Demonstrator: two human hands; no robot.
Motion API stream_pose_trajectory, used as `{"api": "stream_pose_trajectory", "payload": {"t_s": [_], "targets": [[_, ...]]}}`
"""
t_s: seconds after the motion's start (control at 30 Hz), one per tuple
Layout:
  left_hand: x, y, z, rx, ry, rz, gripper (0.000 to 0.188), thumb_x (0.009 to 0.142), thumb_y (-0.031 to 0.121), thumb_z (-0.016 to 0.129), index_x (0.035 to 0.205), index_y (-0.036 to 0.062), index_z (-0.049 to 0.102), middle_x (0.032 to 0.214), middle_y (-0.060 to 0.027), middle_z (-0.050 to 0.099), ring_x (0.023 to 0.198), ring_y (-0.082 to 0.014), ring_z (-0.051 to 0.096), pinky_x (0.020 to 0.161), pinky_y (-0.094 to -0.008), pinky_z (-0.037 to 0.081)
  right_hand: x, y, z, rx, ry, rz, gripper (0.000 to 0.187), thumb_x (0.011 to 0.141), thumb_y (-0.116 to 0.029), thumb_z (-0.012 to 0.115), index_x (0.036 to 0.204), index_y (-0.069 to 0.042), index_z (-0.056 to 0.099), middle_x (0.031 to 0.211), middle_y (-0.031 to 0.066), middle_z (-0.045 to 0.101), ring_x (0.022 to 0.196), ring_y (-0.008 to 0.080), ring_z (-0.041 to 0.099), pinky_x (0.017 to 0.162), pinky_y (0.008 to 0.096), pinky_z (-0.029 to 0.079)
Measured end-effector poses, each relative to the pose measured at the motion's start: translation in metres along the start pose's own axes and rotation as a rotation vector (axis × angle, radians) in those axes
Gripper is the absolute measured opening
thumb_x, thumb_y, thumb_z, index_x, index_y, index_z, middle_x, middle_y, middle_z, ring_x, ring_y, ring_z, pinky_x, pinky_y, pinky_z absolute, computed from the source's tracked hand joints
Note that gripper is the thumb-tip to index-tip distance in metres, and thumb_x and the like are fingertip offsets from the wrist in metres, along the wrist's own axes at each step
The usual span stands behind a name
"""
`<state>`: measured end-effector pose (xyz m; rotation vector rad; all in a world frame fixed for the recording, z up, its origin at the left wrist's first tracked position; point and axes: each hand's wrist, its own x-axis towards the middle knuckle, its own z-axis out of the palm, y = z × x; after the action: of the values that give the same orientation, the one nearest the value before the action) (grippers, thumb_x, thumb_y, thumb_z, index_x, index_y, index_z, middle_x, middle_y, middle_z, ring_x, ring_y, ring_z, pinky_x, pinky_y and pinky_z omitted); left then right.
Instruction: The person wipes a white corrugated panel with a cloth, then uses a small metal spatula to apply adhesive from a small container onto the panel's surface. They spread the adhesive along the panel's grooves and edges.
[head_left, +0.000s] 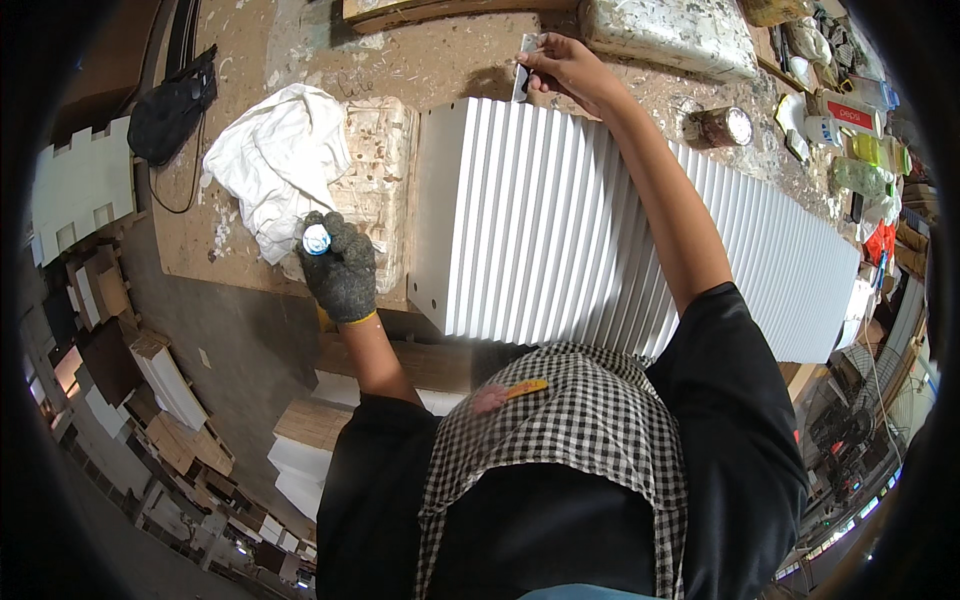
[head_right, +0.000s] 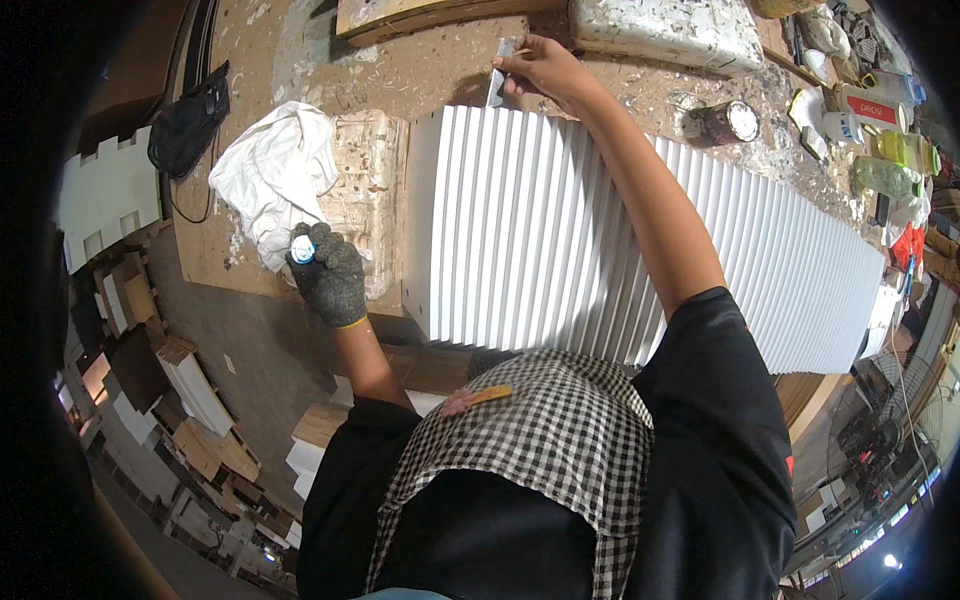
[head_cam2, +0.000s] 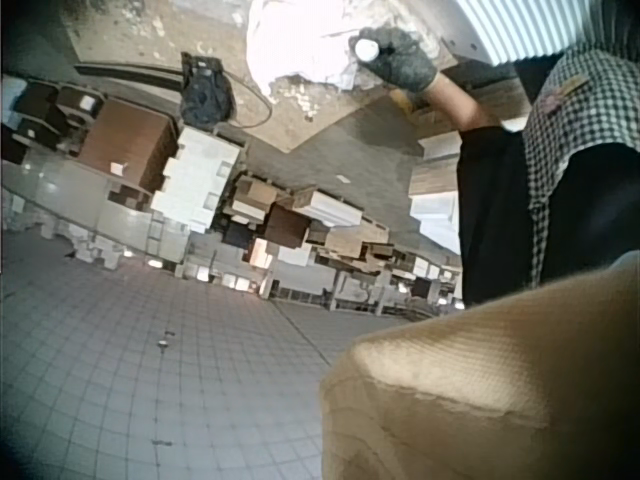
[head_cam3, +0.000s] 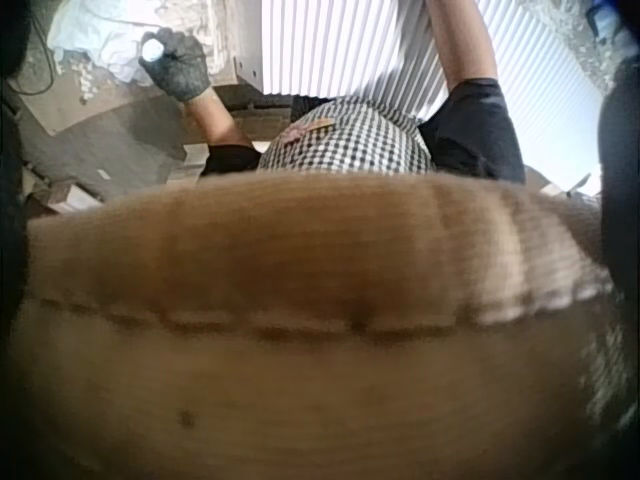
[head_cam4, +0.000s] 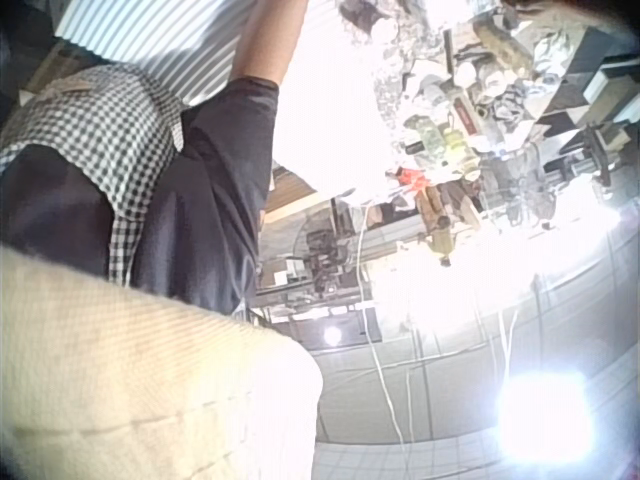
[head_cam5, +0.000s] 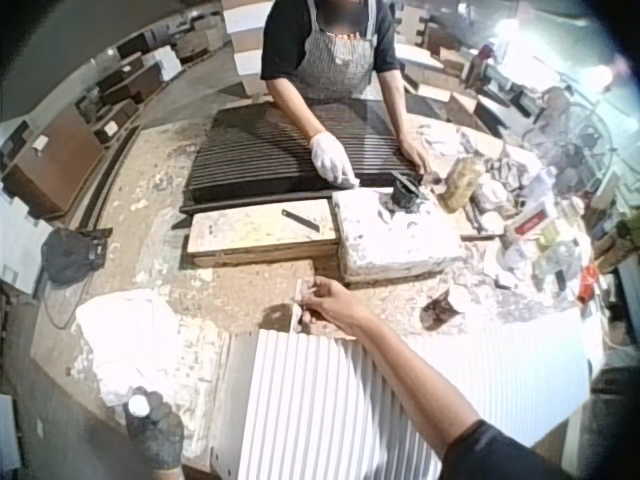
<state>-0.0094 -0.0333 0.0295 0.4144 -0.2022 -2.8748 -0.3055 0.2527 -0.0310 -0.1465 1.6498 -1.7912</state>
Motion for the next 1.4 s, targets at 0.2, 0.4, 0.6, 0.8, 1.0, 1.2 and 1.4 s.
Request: {"api": "stream_pose_trajectory", "payload": {"t_s": [0.2, 0.4, 0.6, 0.8, 1.0, 1.2, 1.4], "targets": [[0.0, 0.001, 0.001, 0.025, 0.031, 0.007, 0.026, 0.102, 0.03, 0.05, 0.11, 0.0074, 0.061, 0.096, -0.0093, 0.059, 0.08, -0.0183, 0.058, 0.069, -0.0336, 0.049, 0.003, 0.002, -0.007, 0.051, 0.0, 0.007, 0.028, 0.096, -0.019, 0.069, 0.109, 0.003, 0.059, 0.082, 0.0057, 0.067, 0.067, 0.0087, 0.065, 0.068, 0.0211, 0.058], [0.0, 0.004, -0.005, -0.001, 0.009, -0.009, 0.031, 0.1, 0.033, 0.055, 0.116, 0.0069, 0.061, 0.1, -0.0111, 0.06, 0.082, -0.0206, 0.057, 0.071, -0.0364, 0.049, 0.004, 0.001, -0.006, 0.006, -0.027, 0.005, 0.031, 0.096, -0.019, 0.07, 0.11, 0.005, 0.057, 0.083, 0.0063, 0.067, 0.066, 0.0083, 0.064, 0.066, 0.0206, 0.058], [0.001, 0.001, 0.002, -0.002, 0.032, -0.011, 0.028, 0.102, 0.032, 0.051, 0.109, 0.0064, 0.061, 0.097, -0.0101, 0.059, 0.08, -0.02, 0.058, 0.07, -0.0356, 0.05, 0.002, -0.006, 0.001, -0.034, -0.028, 0.042, 0.033, 0.096, -0.019, 0.07, 0.112, 0.006, 0.056, 0.084, 0.0076, 0.067, 0.067, 0.009, 0.065, 0.069, 0.0218, 0.059], [0.001, -0.002, 0.01, 0.015, 0.077, 0.004, 0.028, 0.104, 0.03, 0.046, 0.104, 0.0065, 0.061, 0.092, -0.0088, 0.059, 0.078, -0.0192, 0.059, 0.068, -0.0345, 0.049, 0.003, -0.002, -0.003, -0.022, -0.004, 0.03, 0.034, 0.095, -0.019, 0.07, 0.114, 0.005, 0.057, 0.085, 0.0073, 0.066, 0.069, 0.0096, 0.066, 0.072, 0.023, 0.061], [0.002, -0.001, 0.008, 0.029, 0.09, 0.009, 0.027, 0.104, 0.03, 0.047, 0.103, 0.0071, 0.061, 0.092, -0.009, 0.059, 0.075, -0.0187, 0.059, 0.066, -0.034, 0.049, 0.003, 0.0, 0.003, 0.01, -0.011, 0.064, 0.032, 0.096, -0.019, 0.07, 0.113, 0.004, 0.057, 0.085, 0.007, 0.066, 0.067, 0.0082, 0.065, 0.071, 0.022, 0.061], [0.002, -0.002, 0.01, 0.044, 0.146, 0.037, 0.025, 0.103, 0.029, 0.048, 0.101, 0.0075, 0.061, 0.09, -0.009, 0.06, 0.072, -0.0175, 0.059, 0.062, -0.033, 0.049, 0.005, -0.003, -0.002, -0.032, 0.015, 0.07, 0.031, 0.096, -0.018, 0.069, 0.114, 0.004, 0.057, 0.086, 0.0072, 0.066, 0.067, 0.0087, 0.064, 0.07, 0.022, 0.06], [0.002, -0.001, 0.007, 0.075, 0.138, 0.046, 0.025, 0.102, 0.029, 0.049, 0.103, 0.0075, 0.062, 0.09, -0.0091, 0.06, 0.072, -0.0172, 0.058, 0.062, -0.032, 0.049, 0.001, -0.004, 0.004, -0.026, 0.006, 0.045, 0.028, 0.096, -0.017, 0.069, 0.112, 0.003, 0.058, 0.087, 0.0067, 0.066, 0.069, 0.0081, 0.064, 0.07, 0.0219, 0.059]]}}
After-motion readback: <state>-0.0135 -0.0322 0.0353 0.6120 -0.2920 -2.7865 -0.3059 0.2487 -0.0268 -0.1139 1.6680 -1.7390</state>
